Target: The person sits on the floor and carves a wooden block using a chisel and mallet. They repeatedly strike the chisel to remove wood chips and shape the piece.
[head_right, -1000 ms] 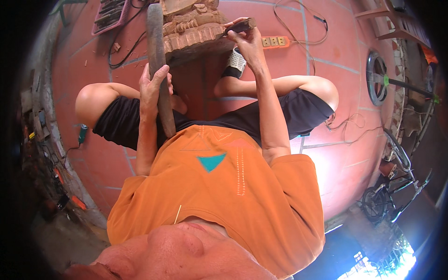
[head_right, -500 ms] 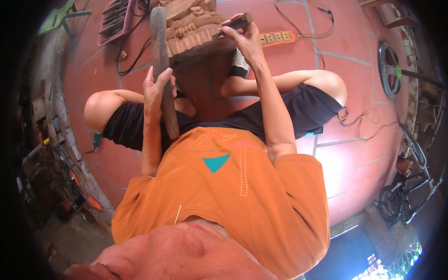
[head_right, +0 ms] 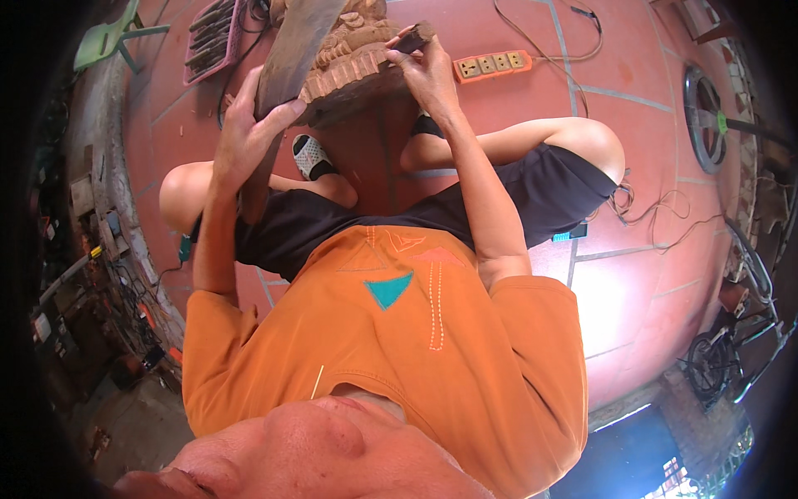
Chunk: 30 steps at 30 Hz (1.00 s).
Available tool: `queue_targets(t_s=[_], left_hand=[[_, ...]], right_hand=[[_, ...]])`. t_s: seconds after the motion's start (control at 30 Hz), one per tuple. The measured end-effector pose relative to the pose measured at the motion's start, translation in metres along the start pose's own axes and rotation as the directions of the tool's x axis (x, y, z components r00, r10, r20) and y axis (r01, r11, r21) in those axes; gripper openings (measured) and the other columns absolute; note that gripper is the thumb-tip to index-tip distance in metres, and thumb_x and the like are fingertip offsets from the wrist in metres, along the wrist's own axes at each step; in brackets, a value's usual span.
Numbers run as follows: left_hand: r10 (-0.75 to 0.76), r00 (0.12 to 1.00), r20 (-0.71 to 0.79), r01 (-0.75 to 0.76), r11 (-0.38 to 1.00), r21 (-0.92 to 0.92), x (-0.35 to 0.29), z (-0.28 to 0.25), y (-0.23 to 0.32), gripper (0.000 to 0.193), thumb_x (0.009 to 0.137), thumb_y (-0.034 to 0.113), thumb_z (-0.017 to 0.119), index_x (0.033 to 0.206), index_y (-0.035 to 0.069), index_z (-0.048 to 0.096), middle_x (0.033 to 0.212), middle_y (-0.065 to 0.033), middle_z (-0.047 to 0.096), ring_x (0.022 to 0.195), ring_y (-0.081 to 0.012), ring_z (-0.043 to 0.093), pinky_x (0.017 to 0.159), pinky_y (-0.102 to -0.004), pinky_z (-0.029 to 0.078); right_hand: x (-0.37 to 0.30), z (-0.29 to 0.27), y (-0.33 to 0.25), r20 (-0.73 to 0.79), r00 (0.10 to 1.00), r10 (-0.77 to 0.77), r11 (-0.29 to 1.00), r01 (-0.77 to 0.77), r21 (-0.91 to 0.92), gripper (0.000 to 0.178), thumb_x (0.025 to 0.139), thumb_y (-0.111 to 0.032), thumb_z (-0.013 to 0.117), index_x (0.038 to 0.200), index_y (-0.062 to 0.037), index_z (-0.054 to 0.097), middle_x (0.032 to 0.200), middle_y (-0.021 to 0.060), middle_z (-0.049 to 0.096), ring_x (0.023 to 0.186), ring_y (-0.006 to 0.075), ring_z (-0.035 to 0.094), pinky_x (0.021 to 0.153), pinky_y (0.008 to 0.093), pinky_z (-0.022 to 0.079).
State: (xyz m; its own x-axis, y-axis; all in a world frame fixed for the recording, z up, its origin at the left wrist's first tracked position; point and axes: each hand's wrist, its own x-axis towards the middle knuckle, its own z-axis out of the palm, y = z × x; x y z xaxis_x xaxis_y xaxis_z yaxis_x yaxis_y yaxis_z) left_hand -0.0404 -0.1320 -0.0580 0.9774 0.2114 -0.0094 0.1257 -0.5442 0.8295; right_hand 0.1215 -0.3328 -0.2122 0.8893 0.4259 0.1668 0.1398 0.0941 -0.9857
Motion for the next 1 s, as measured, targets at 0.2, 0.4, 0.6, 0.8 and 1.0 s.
queue_targets(t_s=[0.2, 0.4, 0.6, 0.8, 1.0], left_hand=[[0.266, 0.956, 0.121, -0.290, 0.916, 0.277, 0.038, -0.012, 0.022, 0.067, 0.089, 0.032, 0.079, 0.142, 0.004, 0.048, 0.109, -0.0271, 0.073, 0.101, -0.0416, 0.073, 0.087, -0.0449, 0.056], [0.357, 0.902, 0.242, -0.429, 0.799, 0.421, 0.067, -0.011, 0.039, 0.055, 0.092, 0.032, 0.072, 0.134, 0.000, 0.056, 0.109, -0.0252, 0.071, 0.098, -0.0392, 0.072, 0.084, -0.0427, 0.056], [0.351, 0.897, 0.267, -0.430, 0.834, 0.346, 0.076, 0.004, 0.023, 0.064, 0.091, 0.034, 0.072, 0.142, 0.002, 0.051, 0.119, -0.0295, 0.067, 0.110, -0.0434, 0.068, 0.092, -0.0474, 0.054], [0.436, 0.840, 0.323, -0.526, 0.801, 0.287, 0.087, 0.007, 0.032, 0.069, 0.093, 0.030, 0.069, 0.150, 0.003, 0.042, 0.122, -0.0293, 0.066, 0.109, -0.0456, 0.066, 0.094, -0.0492, 0.053], [0.372, 0.821, 0.433, -0.516, 0.808, 0.285, 0.094, 0.013, 0.044, 0.076, 0.095, 0.034, 0.066, 0.158, 0.006, 0.035, 0.129, -0.0294, 0.062, 0.114, -0.0454, 0.064, 0.099, -0.0499, 0.050]], right_hand=[[0.003, -0.005, 0.007, -0.061, 0.997, 0.046, 0.987, -0.036, 0.153, 0.029, 0.094, 0.001, 0.071, 0.119, -0.0041, 0.056, 0.108, 0.0068, 0.071, 0.102, 0.0162, 0.070, 0.088, 0.0305, 0.057], [0.001, -0.004, 0.003, -0.109, 0.989, 0.101, 0.961, -0.069, 0.266, 0.030, 0.095, 0.004, 0.068, 0.119, -0.0032, 0.051, 0.107, 0.0099, 0.071, 0.096, 0.0165, 0.069, 0.086, 0.0298, 0.059], [0.002, -0.003, 0.006, -0.125, 0.987, 0.100, 0.962, -0.064, 0.265, 0.029, 0.095, 0.003, 0.069, 0.118, -0.0026, 0.052, 0.108, 0.0092, 0.071, 0.095, 0.0160, 0.069, 0.085, 0.0297, 0.059], [0.000, 0.005, 0.000, -0.160, 0.984, 0.078, 0.987, -0.053, 0.153, 0.030, 0.095, -0.001, 0.071, 0.121, -0.0005, 0.055, 0.107, 0.0095, 0.072, 0.096, 0.0160, 0.070, 0.085, 0.0303, 0.058], [-0.001, 0.006, 0.010, -0.207, 0.978, -0.038, 0.999, 0.045, 0.028, 0.039, 0.093, -0.004, 0.074, 0.127, 0.0029, 0.057, 0.110, 0.0127, 0.074, 0.097, 0.0198, 0.071, 0.088, 0.0342, 0.056]])
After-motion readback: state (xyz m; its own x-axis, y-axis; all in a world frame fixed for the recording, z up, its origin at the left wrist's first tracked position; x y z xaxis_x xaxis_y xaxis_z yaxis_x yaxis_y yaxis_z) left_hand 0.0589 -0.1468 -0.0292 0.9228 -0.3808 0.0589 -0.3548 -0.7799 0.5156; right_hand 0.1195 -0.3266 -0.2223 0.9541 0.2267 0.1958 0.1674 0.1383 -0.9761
